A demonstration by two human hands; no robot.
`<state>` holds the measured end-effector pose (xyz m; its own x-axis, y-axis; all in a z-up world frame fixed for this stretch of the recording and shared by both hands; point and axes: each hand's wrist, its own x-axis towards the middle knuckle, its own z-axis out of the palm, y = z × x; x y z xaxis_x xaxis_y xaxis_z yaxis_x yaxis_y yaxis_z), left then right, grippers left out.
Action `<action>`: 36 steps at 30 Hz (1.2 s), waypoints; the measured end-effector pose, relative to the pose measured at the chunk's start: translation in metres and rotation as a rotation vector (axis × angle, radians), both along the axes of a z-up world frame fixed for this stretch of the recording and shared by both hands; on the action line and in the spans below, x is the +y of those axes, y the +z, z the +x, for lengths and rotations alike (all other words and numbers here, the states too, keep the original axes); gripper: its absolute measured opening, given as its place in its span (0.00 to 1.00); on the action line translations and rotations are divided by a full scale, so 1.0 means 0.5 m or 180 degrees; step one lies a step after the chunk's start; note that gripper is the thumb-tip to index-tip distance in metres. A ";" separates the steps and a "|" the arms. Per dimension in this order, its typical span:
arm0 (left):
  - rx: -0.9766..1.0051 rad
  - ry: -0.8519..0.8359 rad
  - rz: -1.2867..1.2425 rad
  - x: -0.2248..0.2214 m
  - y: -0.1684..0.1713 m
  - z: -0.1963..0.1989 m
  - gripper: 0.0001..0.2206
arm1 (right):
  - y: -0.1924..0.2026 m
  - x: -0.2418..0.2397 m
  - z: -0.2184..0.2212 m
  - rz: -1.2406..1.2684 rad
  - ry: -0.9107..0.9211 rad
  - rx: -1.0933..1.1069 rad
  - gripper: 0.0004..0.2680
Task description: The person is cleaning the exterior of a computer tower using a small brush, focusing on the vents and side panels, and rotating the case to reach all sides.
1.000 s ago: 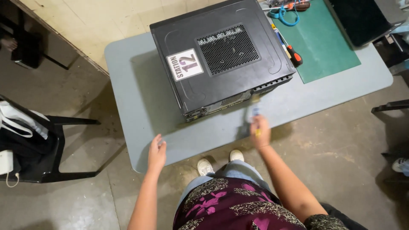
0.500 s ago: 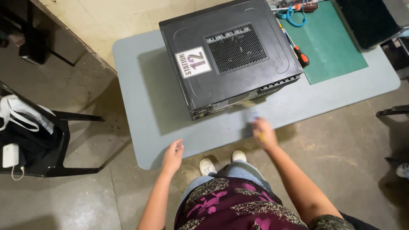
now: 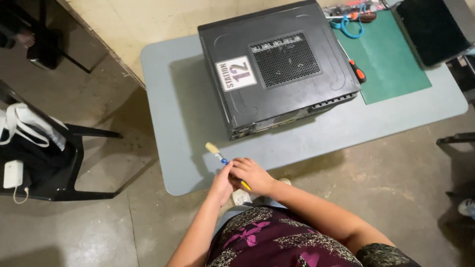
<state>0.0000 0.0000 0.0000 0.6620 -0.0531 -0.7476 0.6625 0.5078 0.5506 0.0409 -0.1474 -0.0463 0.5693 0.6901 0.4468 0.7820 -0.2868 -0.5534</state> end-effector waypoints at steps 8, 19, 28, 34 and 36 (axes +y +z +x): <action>-0.0314 0.0253 0.0649 0.074 0.036 -0.001 0.14 | 0.236 -0.028 0.070 -0.1242 0.0645 0.0724 0.26; -0.0819 -0.0491 0.1130 0.059 0.202 0.076 0.18 | 0.340 -0.020 0.199 -0.1110 0.0072 -0.0410 0.25; -0.1827 -0.0205 0.2274 0.029 0.442 0.129 0.15 | 0.426 0.035 0.373 -0.1156 0.0968 0.0465 0.14; -0.1226 0.0126 0.3004 0.026 0.419 0.124 0.17 | 0.410 0.128 0.521 -0.1821 0.2246 0.1947 0.05; -0.1322 0.0482 0.3336 0.027 0.404 0.106 0.17 | 0.410 0.169 0.635 -0.2012 0.1959 0.2357 0.08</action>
<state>0.0532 0.0136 0.2018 0.8152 0.5708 -0.0980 0.3009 -0.2727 0.9138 0.3585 -0.0628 0.1587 0.0367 0.9238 -0.3812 0.4291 -0.3591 -0.8288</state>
